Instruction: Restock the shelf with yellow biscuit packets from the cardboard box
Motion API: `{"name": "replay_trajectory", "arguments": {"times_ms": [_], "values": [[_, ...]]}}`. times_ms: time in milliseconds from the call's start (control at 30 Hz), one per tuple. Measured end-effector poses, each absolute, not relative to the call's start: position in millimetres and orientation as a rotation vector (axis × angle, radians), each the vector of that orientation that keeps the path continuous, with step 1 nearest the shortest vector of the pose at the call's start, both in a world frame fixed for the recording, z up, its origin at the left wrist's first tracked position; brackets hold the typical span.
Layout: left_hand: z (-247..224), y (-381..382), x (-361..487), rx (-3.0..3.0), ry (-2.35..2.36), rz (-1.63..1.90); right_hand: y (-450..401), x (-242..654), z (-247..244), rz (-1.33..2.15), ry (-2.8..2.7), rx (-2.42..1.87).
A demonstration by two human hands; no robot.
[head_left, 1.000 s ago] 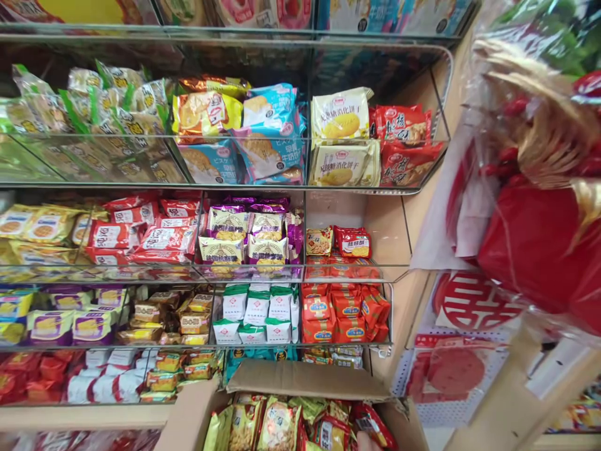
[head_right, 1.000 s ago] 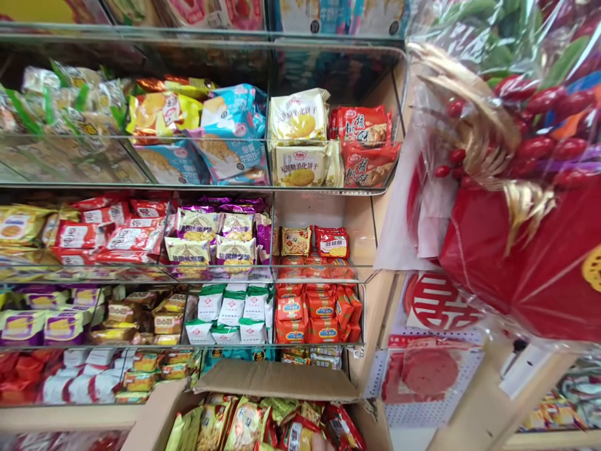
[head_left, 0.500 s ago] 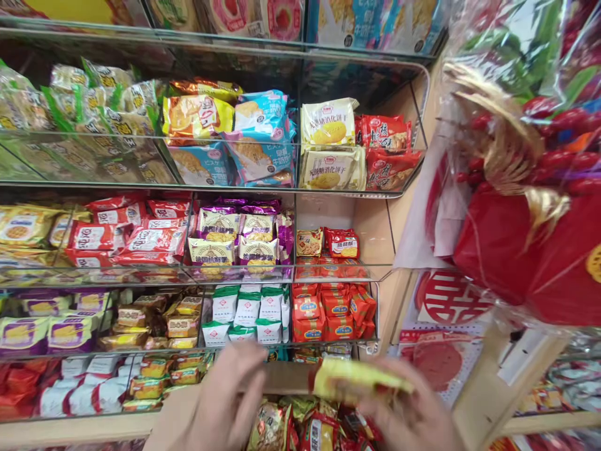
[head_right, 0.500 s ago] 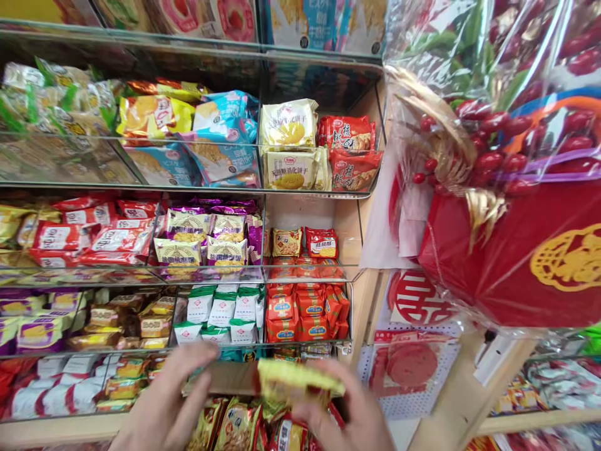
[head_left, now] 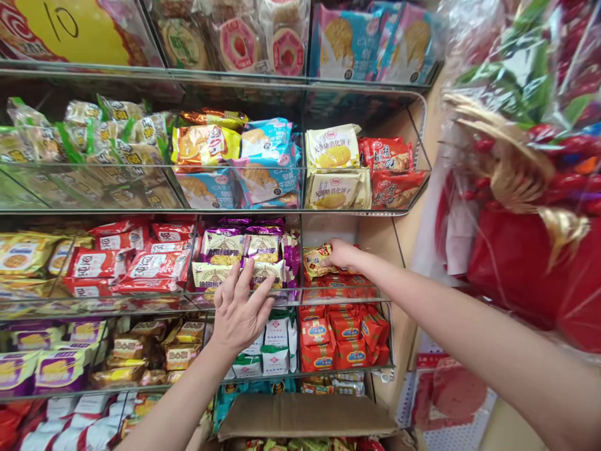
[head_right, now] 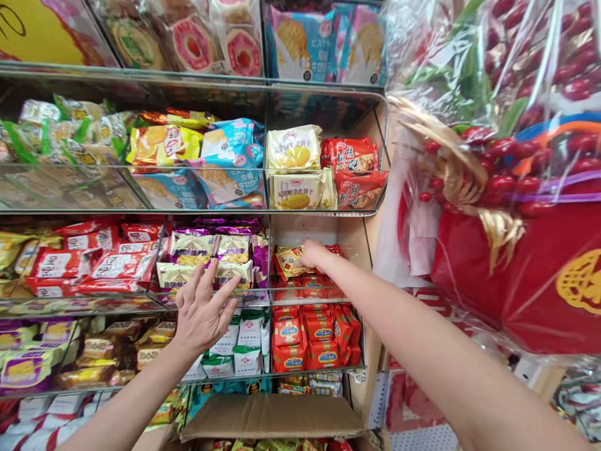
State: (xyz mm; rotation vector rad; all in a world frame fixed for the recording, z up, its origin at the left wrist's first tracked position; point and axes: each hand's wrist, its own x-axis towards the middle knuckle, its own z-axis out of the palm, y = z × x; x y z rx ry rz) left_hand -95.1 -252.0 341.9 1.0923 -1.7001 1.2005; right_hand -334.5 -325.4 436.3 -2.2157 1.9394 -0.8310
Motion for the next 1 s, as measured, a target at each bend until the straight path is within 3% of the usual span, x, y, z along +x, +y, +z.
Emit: {"name": "replay_trajectory", "arguments": {"times_ms": [667, 1000], "values": [[336.8, -270.4, -99.4, 0.898, -1.569, 1.244, -341.2, -319.7, 427.6, -0.579, 2.106, -2.541], [338.7, -262.1, -102.3, 0.957, -1.587, 1.211, -350.5, -329.9, 421.2, -0.834, 1.858, -2.725]]}}
